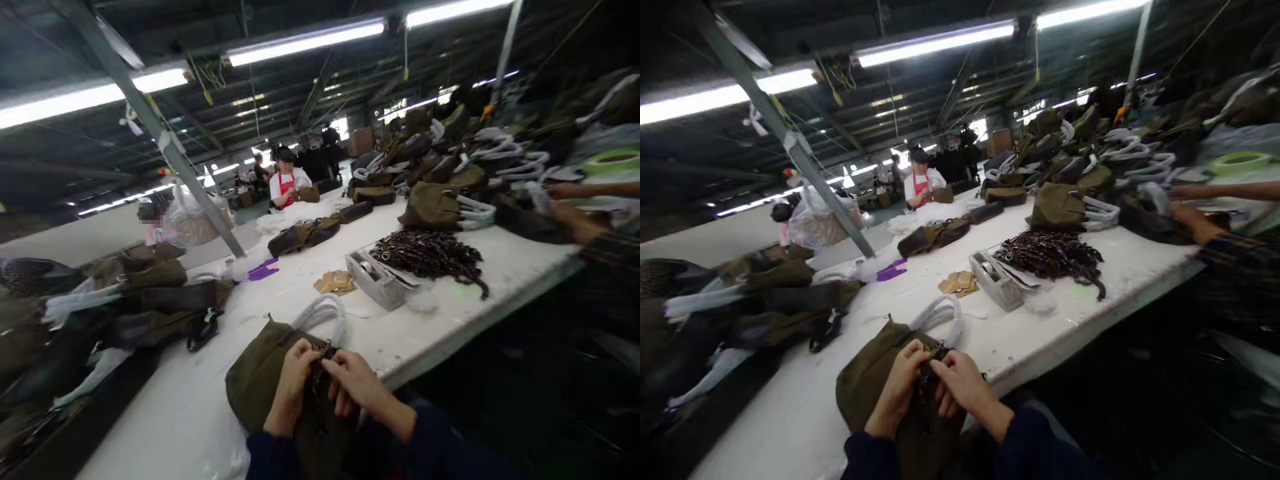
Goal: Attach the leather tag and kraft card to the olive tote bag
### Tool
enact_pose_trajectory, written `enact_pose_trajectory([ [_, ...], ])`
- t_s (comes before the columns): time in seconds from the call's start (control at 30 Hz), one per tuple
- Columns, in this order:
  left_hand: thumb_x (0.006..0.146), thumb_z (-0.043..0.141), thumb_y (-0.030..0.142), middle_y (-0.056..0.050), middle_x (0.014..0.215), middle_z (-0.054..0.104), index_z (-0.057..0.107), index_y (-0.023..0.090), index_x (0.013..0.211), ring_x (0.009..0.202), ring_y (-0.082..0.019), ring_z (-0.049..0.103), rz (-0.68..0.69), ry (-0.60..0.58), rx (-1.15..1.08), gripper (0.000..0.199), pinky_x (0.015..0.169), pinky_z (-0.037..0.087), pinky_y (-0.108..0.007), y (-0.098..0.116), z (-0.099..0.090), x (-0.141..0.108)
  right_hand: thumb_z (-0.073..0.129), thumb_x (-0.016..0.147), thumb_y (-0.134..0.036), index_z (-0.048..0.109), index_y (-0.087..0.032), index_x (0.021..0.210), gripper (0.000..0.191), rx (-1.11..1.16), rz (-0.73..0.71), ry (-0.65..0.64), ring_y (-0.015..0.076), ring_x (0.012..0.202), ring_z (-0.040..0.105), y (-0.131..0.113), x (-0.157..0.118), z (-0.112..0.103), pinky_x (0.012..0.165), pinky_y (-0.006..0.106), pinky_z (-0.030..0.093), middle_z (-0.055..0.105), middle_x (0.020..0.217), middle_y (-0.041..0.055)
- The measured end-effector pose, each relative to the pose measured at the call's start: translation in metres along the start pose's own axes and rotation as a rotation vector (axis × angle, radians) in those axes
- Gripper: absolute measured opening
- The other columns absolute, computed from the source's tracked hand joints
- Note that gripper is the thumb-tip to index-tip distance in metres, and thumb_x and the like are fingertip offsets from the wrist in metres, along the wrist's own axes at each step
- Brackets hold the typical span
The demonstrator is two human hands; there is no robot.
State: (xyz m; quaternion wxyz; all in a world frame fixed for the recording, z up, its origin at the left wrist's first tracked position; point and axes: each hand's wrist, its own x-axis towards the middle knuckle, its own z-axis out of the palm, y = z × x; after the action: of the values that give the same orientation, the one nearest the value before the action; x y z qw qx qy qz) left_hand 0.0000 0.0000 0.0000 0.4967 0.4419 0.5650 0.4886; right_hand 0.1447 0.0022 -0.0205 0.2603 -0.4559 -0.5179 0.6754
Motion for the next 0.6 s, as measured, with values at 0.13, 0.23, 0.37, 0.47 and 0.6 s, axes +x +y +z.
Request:
enact_pose_trajectory([
  [0.13, 0.071, 0.061, 0.02, 0.007, 0.06, 0.041, 0.039, 0.02, 0.064, 0.059, -0.009, 0.037, 0.059, 0.004, 0.036, 0.023, 0.057, 0.032, -0.021, -0.0049, 0.0, -0.0028, 0.05, 0.095, -0.045, 0.043, -0.02, 0.085, 0.027, 0.023, 0.021, 0.006, 0.015, 0.034, 0.06, -0.0044, -0.0003, -0.0003, 0.027, 0.017, 0.04, 0.065, 0.052, -0.0026],
  [0.23, 0.073, 0.061, 0.019, 0.007, 0.062, 0.042, 0.041, 0.02, 0.065, 0.061, -0.009, 0.039, 0.111, -0.008, 0.062, 0.022, 0.058, 0.033, -0.021, -0.0042, 0.0016, -0.007, 0.051, 0.093, -0.049, 0.044, -0.02, 0.086, 0.031, 0.062, 0.019, 0.001, 0.0165, 0.037, 0.062, -0.0029, -0.0001, -0.0013, 0.027, 0.018, 0.041, 0.065, 0.054, -0.0017],
  [0.37, 0.077, 0.062, 0.022, 0.007, 0.062, 0.043, 0.041, 0.019, 0.064, 0.061, -0.008, 0.039, 0.138, -0.029, 0.057, 0.024, 0.059, 0.034, -0.021, -0.0026, 0.0024, -0.0096, 0.049, 0.093, -0.042, 0.046, -0.019, 0.087, 0.024, 0.092, -0.008, -0.001, 0.016, 0.036, 0.061, 0.0016, 0.0005, -0.0025, 0.027, 0.018, 0.041, 0.065, 0.056, -0.0015],
  [0.47, 0.077, 0.062, 0.022, 0.006, 0.063, 0.048, 0.044, 0.019, 0.067, 0.061, -0.008, 0.042, 0.129, -0.012, 0.028, 0.021, 0.06, 0.037, -0.02, -0.0035, 0.0021, -0.0087, 0.049, 0.091, -0.041, 0.046, -0.018, 0.084, 0.024, 0.12, -0.021, 0.003, 0.0161, 0.036, 0.061, 0.0019, -0.0014, -0.0027, 0.027, 0.018, 0.04, 0.063, 0.054, -0.0024],
  [0.6, 0.079, 0.06, 0.022, 0.004, 0.071, 0.061, 0.054, 0.021, 0.107, 0.059, -0.01, 0.052, 0.061, -0.021, -0.027, 0.029, 0.055, 0.04, -0.021, -0.0042, 0.0023, -0.0083, 0.047, 0.09, -0.051, 0.046, -0.018, 0.087, 0.032, 0.209, -0.078, -0.003, 0.0145, 0.038, 0.061, -0.0006, -0.0056, -0.0035, 0.03, 0.018, 0.043, 0.067, 0.061, -0.0003],
])
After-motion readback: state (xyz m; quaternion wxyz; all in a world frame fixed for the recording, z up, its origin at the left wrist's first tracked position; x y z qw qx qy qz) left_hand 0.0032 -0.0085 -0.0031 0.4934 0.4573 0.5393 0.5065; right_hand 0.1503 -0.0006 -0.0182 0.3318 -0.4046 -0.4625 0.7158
